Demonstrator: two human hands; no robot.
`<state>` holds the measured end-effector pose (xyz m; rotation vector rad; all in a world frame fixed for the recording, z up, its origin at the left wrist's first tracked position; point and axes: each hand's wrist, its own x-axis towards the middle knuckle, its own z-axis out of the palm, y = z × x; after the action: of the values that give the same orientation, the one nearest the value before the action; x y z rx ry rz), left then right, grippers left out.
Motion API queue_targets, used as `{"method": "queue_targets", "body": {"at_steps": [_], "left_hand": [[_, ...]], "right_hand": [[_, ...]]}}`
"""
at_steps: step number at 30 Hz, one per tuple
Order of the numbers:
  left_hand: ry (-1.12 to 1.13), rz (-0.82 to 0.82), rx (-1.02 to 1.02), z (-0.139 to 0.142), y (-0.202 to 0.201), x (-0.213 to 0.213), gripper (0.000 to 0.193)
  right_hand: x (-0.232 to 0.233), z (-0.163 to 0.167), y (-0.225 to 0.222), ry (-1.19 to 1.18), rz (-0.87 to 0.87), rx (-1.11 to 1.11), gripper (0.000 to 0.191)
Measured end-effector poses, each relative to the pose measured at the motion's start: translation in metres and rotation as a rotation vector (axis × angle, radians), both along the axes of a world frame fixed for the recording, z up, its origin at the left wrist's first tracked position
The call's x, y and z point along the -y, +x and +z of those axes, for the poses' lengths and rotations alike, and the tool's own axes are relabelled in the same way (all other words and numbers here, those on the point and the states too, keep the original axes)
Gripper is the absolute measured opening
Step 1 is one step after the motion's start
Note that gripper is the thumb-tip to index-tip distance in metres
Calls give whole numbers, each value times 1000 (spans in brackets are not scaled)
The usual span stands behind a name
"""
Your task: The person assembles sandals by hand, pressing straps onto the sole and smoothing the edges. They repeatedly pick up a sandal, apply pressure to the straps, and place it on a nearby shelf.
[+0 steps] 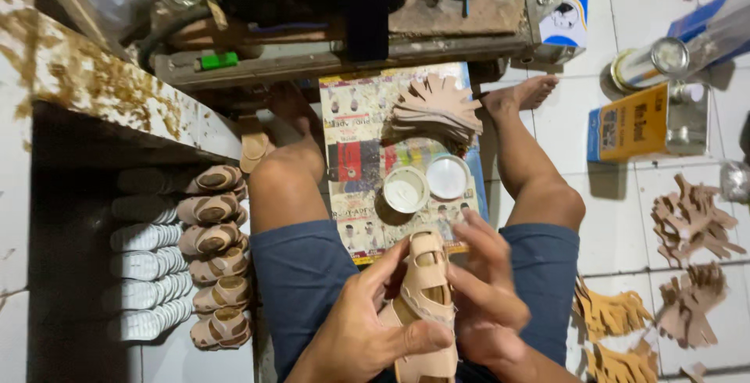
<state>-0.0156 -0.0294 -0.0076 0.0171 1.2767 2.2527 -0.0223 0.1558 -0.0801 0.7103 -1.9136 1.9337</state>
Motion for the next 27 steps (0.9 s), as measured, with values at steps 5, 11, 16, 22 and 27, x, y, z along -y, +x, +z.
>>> {"method": "queue_targets", "body": {"at_steps": [5, 11, 16, 22, 27], "left_hand": [[-82, -26, 54, 16, -1, -9, 102], [-127, -48, 44, 25, 0, -14, 102], [-86, -24, 124, 20, 2, -19, 100], [-33, -24, 84, 17, 1, -23, 91], [45, 22, 101, 14, 2, -30, 83]], "right_hand": [[-14, -12, 5, -25, 89, 139, 61], [-22, -16, 1, 112, -294, -172, 69], [-19, -14, 1, -44, 30, -68, 64], [-25, -14, 12, 303, -383, -92, 50], [-11, -1, 12, -152, 8, -37, 62]]}}
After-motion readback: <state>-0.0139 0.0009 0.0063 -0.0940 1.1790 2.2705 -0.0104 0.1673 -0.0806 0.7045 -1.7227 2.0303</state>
